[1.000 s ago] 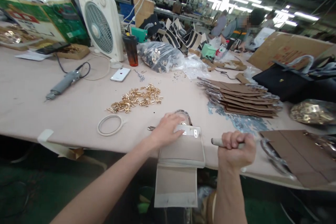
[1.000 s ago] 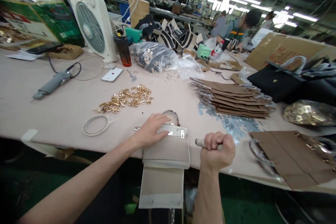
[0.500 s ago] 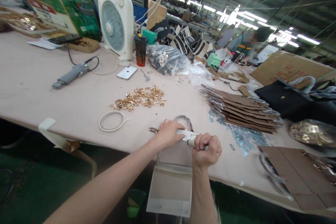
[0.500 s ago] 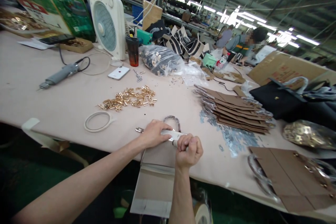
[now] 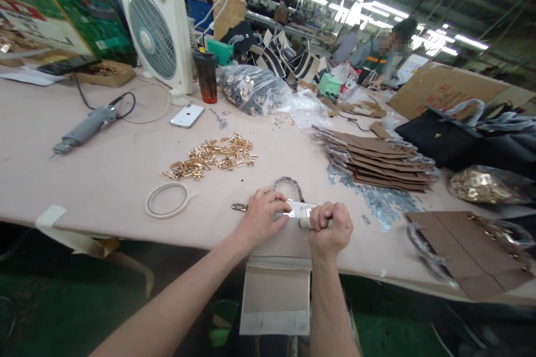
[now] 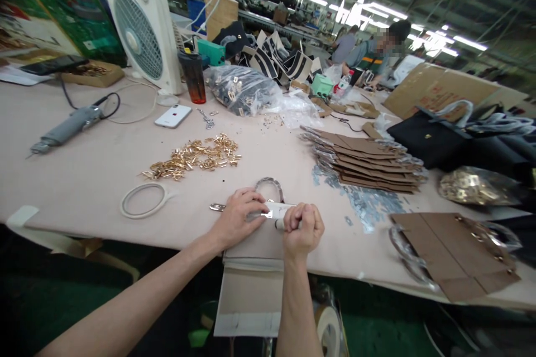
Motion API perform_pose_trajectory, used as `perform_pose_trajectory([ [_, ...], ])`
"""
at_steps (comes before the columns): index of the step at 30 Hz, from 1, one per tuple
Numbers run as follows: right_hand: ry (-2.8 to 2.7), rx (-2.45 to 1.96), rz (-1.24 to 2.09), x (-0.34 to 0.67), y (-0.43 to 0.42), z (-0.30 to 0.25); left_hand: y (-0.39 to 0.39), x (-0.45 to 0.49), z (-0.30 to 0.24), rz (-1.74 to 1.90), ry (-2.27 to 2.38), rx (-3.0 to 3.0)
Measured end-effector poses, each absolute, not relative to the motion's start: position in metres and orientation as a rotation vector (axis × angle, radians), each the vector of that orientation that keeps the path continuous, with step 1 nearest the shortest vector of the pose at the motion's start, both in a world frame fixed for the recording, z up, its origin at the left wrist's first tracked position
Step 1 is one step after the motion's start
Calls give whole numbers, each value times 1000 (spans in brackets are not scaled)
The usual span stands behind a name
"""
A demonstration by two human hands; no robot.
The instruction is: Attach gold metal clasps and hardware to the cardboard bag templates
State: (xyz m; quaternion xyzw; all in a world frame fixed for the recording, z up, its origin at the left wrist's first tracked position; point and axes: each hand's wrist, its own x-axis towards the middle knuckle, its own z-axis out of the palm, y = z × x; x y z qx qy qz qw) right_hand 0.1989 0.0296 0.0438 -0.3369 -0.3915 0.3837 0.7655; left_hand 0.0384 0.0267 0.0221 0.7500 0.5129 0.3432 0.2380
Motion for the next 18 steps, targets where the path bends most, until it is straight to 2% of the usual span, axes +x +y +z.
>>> perform_pose_trajectory([
  [7,-829,-719,862,201,33,55,32,51,27,920,1482,1941],
  [18,-891,-620,762,183,34,35,28,49,10,1079,1459,1933],
])
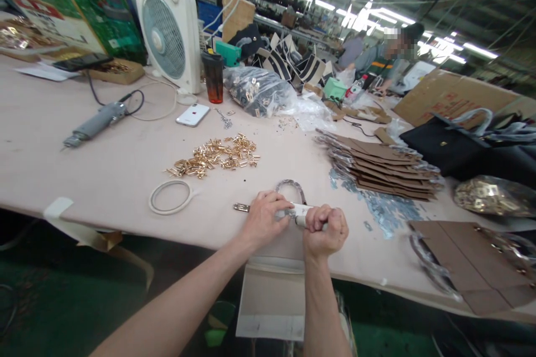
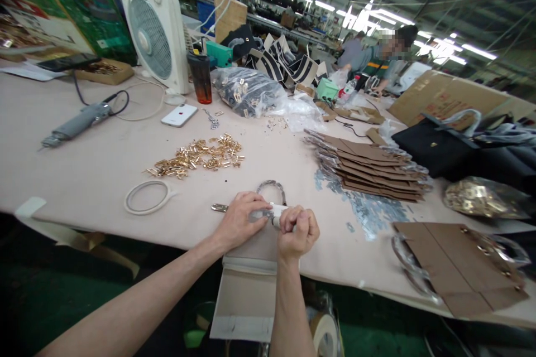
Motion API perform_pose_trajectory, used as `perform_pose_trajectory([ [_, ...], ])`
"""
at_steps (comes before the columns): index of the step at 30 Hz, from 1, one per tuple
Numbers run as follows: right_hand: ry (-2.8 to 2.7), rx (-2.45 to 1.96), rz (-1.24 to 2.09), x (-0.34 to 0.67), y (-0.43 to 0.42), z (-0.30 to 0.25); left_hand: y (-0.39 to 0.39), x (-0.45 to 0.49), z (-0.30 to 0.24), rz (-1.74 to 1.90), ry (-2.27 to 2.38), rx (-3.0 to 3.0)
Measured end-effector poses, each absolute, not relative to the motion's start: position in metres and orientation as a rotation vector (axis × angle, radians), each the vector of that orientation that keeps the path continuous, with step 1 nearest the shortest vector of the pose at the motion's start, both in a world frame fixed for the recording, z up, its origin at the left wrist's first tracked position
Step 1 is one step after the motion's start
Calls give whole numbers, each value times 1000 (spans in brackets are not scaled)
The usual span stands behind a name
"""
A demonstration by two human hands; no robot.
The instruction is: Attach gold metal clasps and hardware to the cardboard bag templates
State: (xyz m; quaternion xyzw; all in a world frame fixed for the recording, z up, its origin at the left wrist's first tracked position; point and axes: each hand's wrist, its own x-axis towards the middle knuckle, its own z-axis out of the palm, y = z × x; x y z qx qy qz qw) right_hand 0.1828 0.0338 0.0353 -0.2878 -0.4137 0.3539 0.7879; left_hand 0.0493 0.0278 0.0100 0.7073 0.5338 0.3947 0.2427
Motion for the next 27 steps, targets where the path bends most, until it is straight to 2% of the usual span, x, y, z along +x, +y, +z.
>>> perform_pose_trajectory([
  [19,-986,-694,677,170,38,30,28,43,10,1074,1441,1995],
  [27,-1168,-991,610,166,45,31,27,43,9,1056,1411,2039],
])
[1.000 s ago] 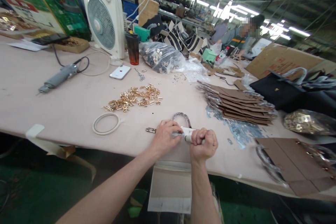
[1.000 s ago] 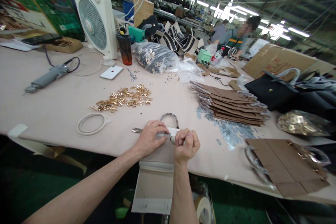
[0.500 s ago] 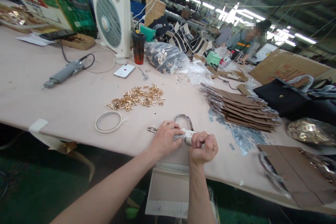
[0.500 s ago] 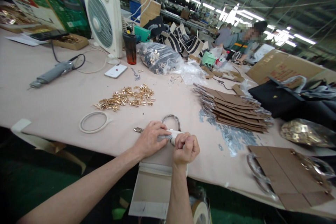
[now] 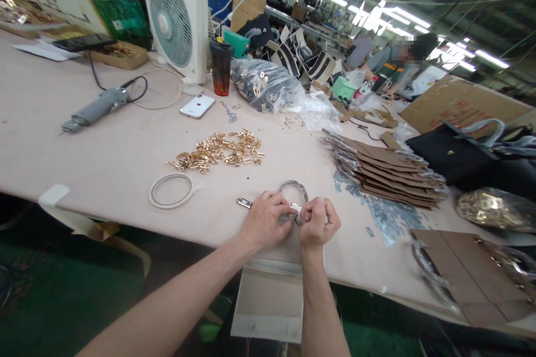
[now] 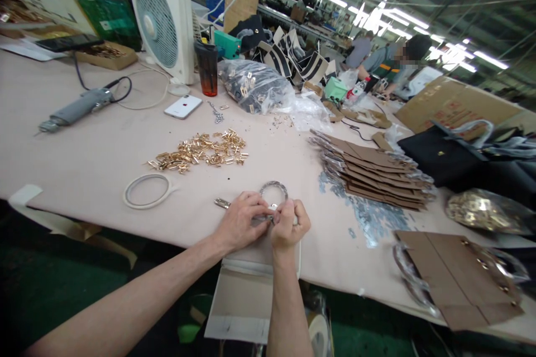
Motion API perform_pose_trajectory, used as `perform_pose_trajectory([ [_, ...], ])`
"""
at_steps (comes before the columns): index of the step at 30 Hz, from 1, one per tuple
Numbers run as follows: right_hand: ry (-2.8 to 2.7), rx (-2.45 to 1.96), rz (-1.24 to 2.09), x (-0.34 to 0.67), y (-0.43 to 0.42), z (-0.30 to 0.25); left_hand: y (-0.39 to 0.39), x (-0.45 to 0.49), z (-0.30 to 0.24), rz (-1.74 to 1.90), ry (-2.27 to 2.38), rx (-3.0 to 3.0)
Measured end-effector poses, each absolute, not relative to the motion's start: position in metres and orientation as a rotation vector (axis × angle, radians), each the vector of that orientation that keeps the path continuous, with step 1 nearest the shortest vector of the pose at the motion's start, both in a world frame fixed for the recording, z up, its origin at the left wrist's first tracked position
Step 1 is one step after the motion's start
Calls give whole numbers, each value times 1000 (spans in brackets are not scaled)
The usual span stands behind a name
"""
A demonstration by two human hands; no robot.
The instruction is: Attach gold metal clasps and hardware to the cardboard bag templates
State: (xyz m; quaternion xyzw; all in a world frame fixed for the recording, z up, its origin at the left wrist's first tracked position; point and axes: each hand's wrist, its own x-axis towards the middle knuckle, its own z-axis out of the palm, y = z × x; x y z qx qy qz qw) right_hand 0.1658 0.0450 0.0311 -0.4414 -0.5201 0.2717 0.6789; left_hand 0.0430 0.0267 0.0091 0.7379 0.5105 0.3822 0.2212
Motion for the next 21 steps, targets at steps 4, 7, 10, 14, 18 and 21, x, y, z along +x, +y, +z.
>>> perform_pose_trajectory([
  [4,-1150,-1010,627,169,47,34,26,42,7,1114,1369,2065],
  [7,-1016,-892,710,178,52,44,26,41,3,1188,1351,2039],
  [10,-911,-822,762,187,61,54,27,41,0,1229,1348,2016],
  [14,-920,-865,946,184,79,56,27,40,1,1219,1343,2028],
  [18,-924,-972,1031,175,92,51,25,40,4,1175,1364,2063],
  [21,-941,-1015,1036,172,94,49,25,41,6,1151,1396,2072],
])
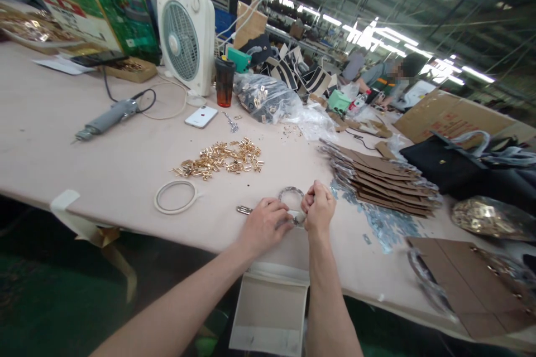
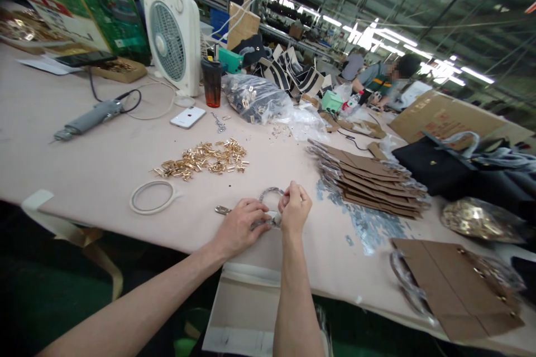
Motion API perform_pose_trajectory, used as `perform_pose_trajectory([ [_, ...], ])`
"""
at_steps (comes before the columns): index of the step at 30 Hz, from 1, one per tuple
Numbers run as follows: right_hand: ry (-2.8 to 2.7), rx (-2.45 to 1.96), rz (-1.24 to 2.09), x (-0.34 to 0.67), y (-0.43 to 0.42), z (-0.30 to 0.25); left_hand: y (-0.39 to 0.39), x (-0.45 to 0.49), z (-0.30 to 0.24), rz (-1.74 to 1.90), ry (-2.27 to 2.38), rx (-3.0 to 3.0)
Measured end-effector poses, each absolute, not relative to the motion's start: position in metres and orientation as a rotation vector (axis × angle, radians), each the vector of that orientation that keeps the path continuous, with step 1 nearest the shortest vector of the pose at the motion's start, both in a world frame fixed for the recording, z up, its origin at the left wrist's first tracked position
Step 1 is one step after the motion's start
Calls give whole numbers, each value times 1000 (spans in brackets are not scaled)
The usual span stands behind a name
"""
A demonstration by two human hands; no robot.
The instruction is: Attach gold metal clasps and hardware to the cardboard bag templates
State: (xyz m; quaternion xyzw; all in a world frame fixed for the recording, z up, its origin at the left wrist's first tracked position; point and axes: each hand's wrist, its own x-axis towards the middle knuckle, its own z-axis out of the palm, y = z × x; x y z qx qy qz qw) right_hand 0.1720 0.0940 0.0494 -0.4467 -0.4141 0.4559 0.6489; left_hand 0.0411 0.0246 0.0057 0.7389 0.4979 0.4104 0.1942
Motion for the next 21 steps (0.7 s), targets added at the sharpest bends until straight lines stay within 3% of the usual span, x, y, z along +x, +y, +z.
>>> perform_pose_trajectory([
  [9,-1206,-991,863,168,73,42,27,39,3,1151,1401,2031],
  [17,-1145,-747,828,177,65,71,29,38,-2,1130,1338,2125],
  [21,-1257,-858,788,172,66,58,31,39,-1,1104,1317,2168],
])
